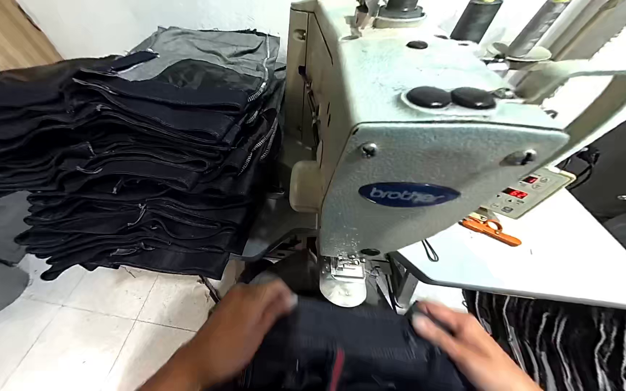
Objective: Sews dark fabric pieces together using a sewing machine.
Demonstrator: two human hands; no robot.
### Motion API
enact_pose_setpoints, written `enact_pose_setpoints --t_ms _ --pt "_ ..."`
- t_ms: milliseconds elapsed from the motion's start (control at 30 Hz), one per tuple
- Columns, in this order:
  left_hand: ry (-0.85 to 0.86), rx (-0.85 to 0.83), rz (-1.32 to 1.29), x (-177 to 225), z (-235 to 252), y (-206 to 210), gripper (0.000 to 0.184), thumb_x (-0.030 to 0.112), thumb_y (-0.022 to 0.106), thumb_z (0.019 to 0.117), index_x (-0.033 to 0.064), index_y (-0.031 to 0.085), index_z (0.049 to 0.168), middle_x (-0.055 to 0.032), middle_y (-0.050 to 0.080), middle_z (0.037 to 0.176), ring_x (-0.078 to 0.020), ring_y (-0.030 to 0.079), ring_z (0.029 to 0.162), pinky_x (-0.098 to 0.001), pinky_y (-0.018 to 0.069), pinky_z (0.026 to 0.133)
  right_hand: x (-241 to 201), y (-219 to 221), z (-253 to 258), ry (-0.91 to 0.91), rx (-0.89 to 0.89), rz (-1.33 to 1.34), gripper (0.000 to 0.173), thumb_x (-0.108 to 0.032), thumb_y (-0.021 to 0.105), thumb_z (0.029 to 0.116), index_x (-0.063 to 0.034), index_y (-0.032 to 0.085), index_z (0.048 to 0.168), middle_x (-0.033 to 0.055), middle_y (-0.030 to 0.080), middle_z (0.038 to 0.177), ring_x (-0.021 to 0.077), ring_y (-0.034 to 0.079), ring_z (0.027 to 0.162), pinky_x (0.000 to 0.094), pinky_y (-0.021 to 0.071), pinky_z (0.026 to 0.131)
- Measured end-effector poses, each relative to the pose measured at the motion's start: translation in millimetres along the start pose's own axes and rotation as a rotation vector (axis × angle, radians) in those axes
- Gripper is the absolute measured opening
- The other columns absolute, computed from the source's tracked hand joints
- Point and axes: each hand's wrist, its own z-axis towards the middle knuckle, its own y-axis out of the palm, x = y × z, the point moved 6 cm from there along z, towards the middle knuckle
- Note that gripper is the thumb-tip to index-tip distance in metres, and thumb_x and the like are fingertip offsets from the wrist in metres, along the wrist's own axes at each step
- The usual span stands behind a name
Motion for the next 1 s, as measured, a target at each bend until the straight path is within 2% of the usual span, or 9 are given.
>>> enact_pose_setpoints --t_ms 133,233,400,567,667,733,800,900,1000 --pt "-0.156 0.104 -0.054 -30 107 20 0.024 0.014 0.059 0.1035 -0.0056 0.071 0.109 -0.0247 0.071 0.103 -0.0373 0.068 0.1 -0.0554 0.0517 0.092 27 -10 93 -0.208 0.264 -0.245 0.022 -0.021 0.061 0.0952 -0.0027 0.071 0.088 0.0012 0.066 0.074 0.0057 0.062 0.068 0.0322 0.0524 0.067" --pt "-0.14 0.251 -0.143 -44 116 32 0.021 0.004 0.062 0.0993 -0.0062 0.068 0.117 -0.025 0.069 0.113 -0.0351 0.067 0.107 -0.05 0.0513 0.098 21 1 108 -0.373 0.289 -0.365 0.017 -0.012 0.061 0.0911 0.0013 0.069 0.086 0.0064 0.064 0.069 0.0083 0.062 0.063 0.0299 0.0514 0.06" --pt "-0.092 0.198 -0.659 -66 71 53 0.011 0.016 0.065 0.0943 0.0068 0.071 0.094 0.0096 0.069 0.088 0.0053 0.064 0.088 -0.0205 0.0538 0.085 36 -18 53 -0.074 0.245 -0.034 0.023 -0.034 0.059 0.0984 -0.0168 0.071 0.089 -0.0152 0.066 0.078 -0.0094 0.061 0.073 0.015 0.0529 0.069" --pt "-0.129 0.323 -0.338 -84 142 18 0.019 0.008 0.072 0.0927 -0.0024 0.071 0.109 -0.0167 0.072 0.098 -0.0257 0.07 0.09 -0.0488 0.0564 0.084 34 -34 113 0.09 0.452 0.042 0.012 -0.016 0.059 0.0979 -0.0114 0.067 0.09 -0.0035 0.064 0.073 0.0046 0.061 0.065 0.0274 0.0528 0.061" --pt "-0.077 0.291 -0.279 -102 183 14 0.028 0.008 0.065 0.0968 -0.0093 0.066 0.119 -0.0259 0.071 0.109 -0.0336 0.07 0.101 -0.0534 0.0538 0.094 44 -32 152 -0.079 0.358 -0.211 0.027 -0.011 0.065 0.0973 0.0103 0.067 0.113 0.0256 0.069 0.107 0.0345 0.067 0.103 0.0542 0.0491 0.095" --pt "-0.148 0.113 -0.442 -84 147 24 0.028 0.009 0.063 0.0971 -0.0039 0.064 0.122 -0.0126 0.07 0.109 -0.0138 0.067 0.1 -0.0344 0.0549 0.093 61 -15 123 -0.326 0.295 -0.349 0.029 -0.018 0.064 0.0967 0.0096 0.069 0.105 0.024 0.07 0.096 0.0324 0.07 0.091 0.0514 0.0558 0.083" --pt "-0.271 -0.093 -0.663 -59 102 38 0.02 0.002 0.065 0.094 -0.0052 0.066 0.112 -0.0043 0.069 0.1 -0.0036 0.062 0.092 -0.026 0.0525 0.089 46 9 79 -0.265 0.16 -0.292 0.033 -0.024 0.059 0.1004 0.0065 0.071 0.096 0.0154 0.07 0.082 0.0194 0.068 0.075 0.0399 0.0563 0.072" --pt "-0.076 -0.211 -0.713 -63 76 63 0.008 0.01 0.073 0.0853 0.0042 0.073 0.092 0.01 0.071 0.088 0.0066 0.064 0.087 -0.0189 0.0546 0.085 46 25 33 -0.318 0.122 -0.286 0.049 -0.047 0.048 0.1058 -0.0025 0.068 0.098 0.0067 0.067 0.073 0.0056 0.064 0.064 0.0243 0.0537 0.06" --pt "0.059 -0.031 -0.384 -56 68 45 0.027 0.037 0.079 0.0857 0.011 0.075 0.082 0.0085 0.07 0.08 0.0044 0.064 0.081 -0.0212 0.0544 0.077 13 10 15 -0.477 0.336 -0.665 0.038 -0.044 0.055 0.1036 -0.0104 0.068 0.113 0.0096 0.072 0.092 0.0222 0.07 0.083 0.0405 0.0577 0.071"
